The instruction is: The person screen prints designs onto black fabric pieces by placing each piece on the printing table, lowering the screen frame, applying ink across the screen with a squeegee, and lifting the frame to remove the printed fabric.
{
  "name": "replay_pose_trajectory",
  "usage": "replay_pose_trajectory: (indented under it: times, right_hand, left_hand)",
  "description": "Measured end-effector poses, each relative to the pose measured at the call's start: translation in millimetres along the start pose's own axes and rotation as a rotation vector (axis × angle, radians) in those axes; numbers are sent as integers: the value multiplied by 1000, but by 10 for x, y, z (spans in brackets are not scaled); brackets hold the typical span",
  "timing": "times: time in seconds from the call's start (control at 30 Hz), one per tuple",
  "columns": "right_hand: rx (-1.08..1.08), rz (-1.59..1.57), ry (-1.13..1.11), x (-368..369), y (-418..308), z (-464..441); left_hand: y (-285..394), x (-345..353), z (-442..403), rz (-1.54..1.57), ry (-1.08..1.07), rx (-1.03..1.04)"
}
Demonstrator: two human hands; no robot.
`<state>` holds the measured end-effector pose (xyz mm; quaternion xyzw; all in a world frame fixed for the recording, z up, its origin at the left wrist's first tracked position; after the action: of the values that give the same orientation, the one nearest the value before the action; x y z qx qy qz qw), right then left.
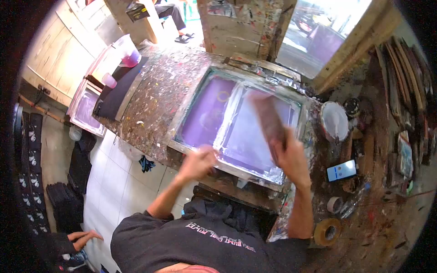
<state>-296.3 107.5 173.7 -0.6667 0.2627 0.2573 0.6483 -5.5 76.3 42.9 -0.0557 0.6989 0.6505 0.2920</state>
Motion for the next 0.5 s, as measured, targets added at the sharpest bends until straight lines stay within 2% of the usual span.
replay_pose_trajectory:
  times: [0.03,0.07,0.1,0.13,0.17,0.2,0.27,0.33,0.37,0.4,0.43,0.47,0.5]
  right_hand:
    - [-169,114,-85,165,18,32]
    - [-347,228,-173,407,90,57]
    - [-337,328,-242,664,194,124]
    - [-325,431,-306,940,324,238]
    - [-419,496,-246,1177,489,369]
    - [-518,572,-186,1325,644,469]
    - [-576,669,-128,1475,745,640]
    - [-560,494,-262,1171,337,455]
    - [-397,365,-411,1008,331,254]
    - [-253,301,-374,890,454,-35]
    - [-334,388,-145,819,597,-435]
    - [-238,565,-38,701,668,-944]
    - [-332,605,110,577,961,-1561]
  left_hand:
    - [-74,-455,-111,24,159,-195]
    - [-426,-777,-235,-40,426,-177]
    - [-727,-1082,-333,-165,575,-262]
    - [-1125,-1308,-407,-408,677,-244]
    - [-1489,-1485,-476,-644,776,-222]
    - [-1738,-1605,-486,-664,760,-266]
    - [-2108,-1637,-489,-675,753,-279]
    - [-2177,-1447,-477,-835,803,-285]
    - [-2156,-1413,-482,-858,791,-314]
    - [-2130,-1425,-515,-887,776,-338]
    - [-2148,-1403,-528,-883,772,-326]
    - [-2189,-1398,-526,-897,776,-332]
    - [-2234,-1410,-531,-913,786,-338]
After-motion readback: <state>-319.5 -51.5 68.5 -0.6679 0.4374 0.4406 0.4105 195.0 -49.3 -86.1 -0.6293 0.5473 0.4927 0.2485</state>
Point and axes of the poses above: each hand's wrist, its own z-axis away from the middle knuckle, its own x-axis out of the palm, y = z × x, the point moved 1 cm from there along -z, towards the middle knuckle, and after that the axes turned 6 degrees about -x, right-handed, at the moved point
